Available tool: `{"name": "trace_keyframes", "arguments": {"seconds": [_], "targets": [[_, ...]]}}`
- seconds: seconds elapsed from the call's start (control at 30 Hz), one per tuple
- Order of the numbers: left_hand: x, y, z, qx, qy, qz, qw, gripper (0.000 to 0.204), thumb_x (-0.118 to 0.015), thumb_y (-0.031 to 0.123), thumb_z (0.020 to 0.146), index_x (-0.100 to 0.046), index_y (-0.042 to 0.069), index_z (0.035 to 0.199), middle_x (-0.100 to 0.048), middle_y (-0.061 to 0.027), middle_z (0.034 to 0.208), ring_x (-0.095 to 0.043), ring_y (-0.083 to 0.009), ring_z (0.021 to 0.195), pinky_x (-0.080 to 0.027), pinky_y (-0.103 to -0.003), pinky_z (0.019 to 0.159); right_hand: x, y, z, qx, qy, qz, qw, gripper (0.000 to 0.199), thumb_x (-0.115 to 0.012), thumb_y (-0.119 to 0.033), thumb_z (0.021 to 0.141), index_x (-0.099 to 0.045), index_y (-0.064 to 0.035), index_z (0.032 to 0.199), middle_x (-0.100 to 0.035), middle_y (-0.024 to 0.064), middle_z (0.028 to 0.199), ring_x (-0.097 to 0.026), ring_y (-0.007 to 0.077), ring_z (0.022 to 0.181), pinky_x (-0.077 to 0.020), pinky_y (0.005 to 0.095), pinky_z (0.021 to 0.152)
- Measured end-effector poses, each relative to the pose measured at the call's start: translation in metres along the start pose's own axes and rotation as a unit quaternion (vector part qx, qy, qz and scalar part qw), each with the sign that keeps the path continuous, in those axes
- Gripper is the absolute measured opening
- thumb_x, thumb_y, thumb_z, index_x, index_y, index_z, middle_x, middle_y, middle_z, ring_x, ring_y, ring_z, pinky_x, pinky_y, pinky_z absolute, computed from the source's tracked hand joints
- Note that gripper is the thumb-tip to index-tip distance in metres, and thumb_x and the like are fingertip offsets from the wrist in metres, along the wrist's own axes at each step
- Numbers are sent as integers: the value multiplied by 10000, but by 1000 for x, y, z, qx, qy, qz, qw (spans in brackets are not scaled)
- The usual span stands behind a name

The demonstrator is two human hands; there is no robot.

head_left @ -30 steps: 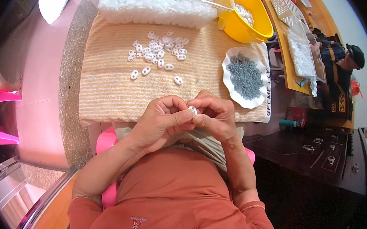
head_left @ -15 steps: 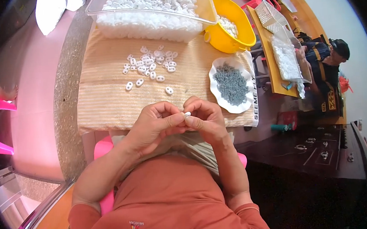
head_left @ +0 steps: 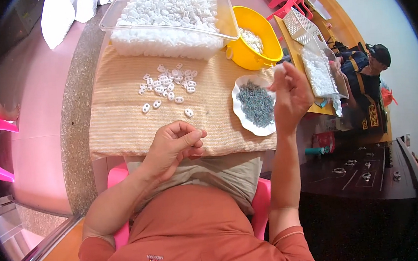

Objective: Manually assembling small white plastic components by inserting small grey parts into them.

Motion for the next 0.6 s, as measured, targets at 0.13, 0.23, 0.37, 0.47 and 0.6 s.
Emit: {"name": "trace_keyframes", "arguments": {"seconds": [0.13,0.23,0.37,0.47,0.6], "targets": [[2,0,0,-4,10,-4,1000,95,-632,108,891,-582,30,906,-637,-96,971,-615,-94,752,-560,-250,692,2,14,47,60,36,-107,992,180,-669,-147,879,-662,4,977,-647,57,770,-581,84,619,-452,222,542],[3,4,3,-27,26,-6,999,92,-631,110,893,-585,31,901,-637,-83,945,-611,-90,736,-557,-244,673,-10,51,73,11,-58,-238,970,245,-677,-152,852,-663,18,1028,-688,137,900,-617,161,643,-486,263,591],[14,9,4,-46,78,-6,996,86,-648,110,881,-600,39,887,-639,-54,871,-601,-83,697,-548,-234,656,-23,69,40,-72,-140,-124,980,207,-674,-86,828,-664,14,1009,-678,114,856,-610,141,635,-484,244,601],[21,11,3,-63,106,-12,992,83,-665,107,869,-614,43,884,-640,-39,844,-593,-79,678,-538,-229,651,-56,53,-6,-36,-256,-90,962,182,-676,-44,833,-666,1,1010,-655,35,803,-558,73,647,-446,219,562],[23,13,4,-88,122,-12,989,75,-657,105,873,-619,41,880,-632,-32,821,-586,-82,667,-523,-229,642,-78,39,-55,-89,-355,-94,926,114,-681,-45,818,-666,0,922,-633,48,764,-552,93,644,-449,238,599]]}}
Point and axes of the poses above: each hand's wrist, its own z-axis towards the middle knuckle, its own x-axis out of the back of the hand, y = z × x, the point moved 7 cm from there along z, towards the middle knuckle
